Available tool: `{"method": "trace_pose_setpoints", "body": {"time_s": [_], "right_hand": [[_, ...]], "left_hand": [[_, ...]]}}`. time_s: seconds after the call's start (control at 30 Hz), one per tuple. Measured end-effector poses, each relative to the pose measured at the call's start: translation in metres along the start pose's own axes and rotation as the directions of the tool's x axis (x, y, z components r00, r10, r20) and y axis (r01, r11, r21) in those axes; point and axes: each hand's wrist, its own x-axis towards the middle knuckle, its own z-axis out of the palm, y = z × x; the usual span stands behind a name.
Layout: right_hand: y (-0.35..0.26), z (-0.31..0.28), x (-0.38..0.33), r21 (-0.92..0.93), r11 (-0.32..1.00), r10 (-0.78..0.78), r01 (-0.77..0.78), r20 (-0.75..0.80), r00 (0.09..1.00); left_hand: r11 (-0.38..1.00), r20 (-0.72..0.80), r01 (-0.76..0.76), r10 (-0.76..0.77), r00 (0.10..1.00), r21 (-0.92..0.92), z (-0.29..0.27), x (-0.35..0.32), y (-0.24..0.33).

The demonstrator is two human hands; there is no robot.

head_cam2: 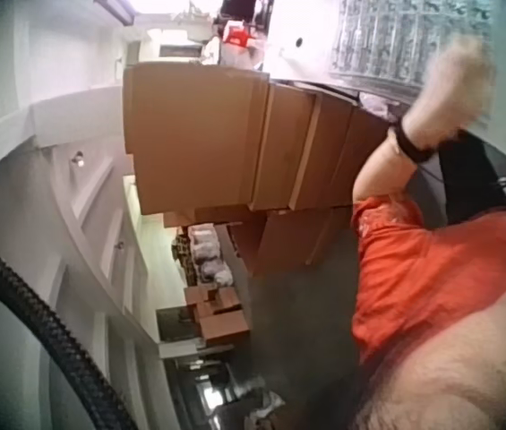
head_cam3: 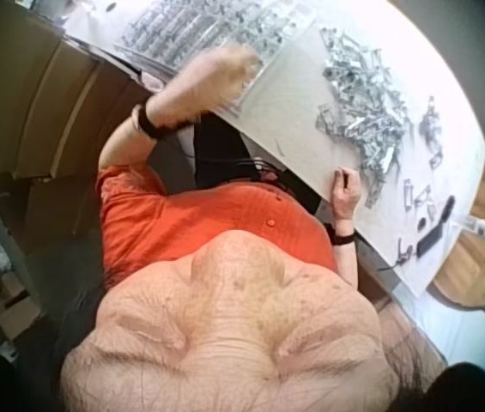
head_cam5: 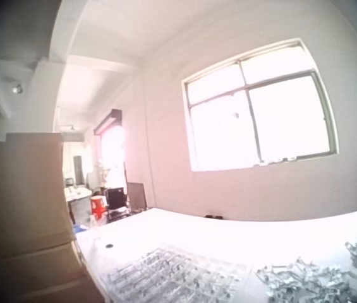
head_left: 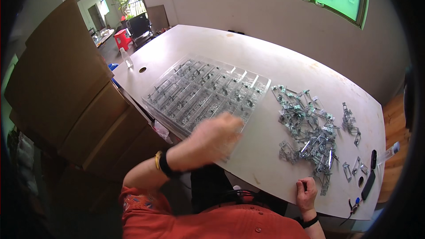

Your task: The person assembles small metal hardware components by hand at a white workbench. They pick up individual metal brackets and clear plastic strips, fit them together, and place the finished units into a clear plastic organizer tray. The process is repeated continuously throughout the video.

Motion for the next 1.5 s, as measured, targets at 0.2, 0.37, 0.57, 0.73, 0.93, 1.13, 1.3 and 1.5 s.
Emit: {"method": "trace_pose_setpoints", "body": {"time_s": [0.2,0.37,0.57,0.73,0.93,1.13,1.3,1.5], "right_hand": [[0.001,0.001,0.001,0.031,0.999,-0.017,0.017,0.012,1.000],[-0.003,0.000,0.004,0.017,0.999,-0.036,0.036,0.007,0.999],[-0.004,-0.005,0.001,0.052,0.998,-0.038,0.036,0.043,0.998],[-0.009,-0.012,-0.009,0.034,0.998,-0.046,0.045,0.042,0.998],[-0.015,-0.027,-0.025,-0.057,0.996,-0.062,0.065,0.041,0.997],[-0.003,-0.017,-0.023,-0.012,0.998,-0.065,0.065,0.022,0.998],[-0.004,-0.020,-0.029,0.073,0.997,-0.010,0.010,-0.006,1.000],[0.001,-0.025,-0.029,0.169,0.985,0.043,-0.045,0.013,0.999]], "left_hand": [[0.919,0.274,-0.151,0.261,0.925,-0.365,0.080,-0.036,0.040],[0.889,0.347,-0.061,0.239,0.907,-0.454,0.153,-0.024,0.014],[0.872,0.323,0.092,0.079,0.943,-0.481,0.213,-0.016,-0.032],[0.838,0.187,0.136,-0.041,0.981,-0.529,0.226,-0.023,-0.040],[0.776,0.112,0.151,-0.104,0.988,-0.612,0.227,-0.032,-0.038],[0.787,0.064,0.143,-0.131,0.989,-0.600,0.235,-0.032,-0.045],[0.761,0.080,0.172,-0.157,0.984,-0.626,0.229,-0.031,-0.038],[0.782,0.083,0.228,-0.221,0.972,-0.580,0.229,-0.031,-0.035]]}}
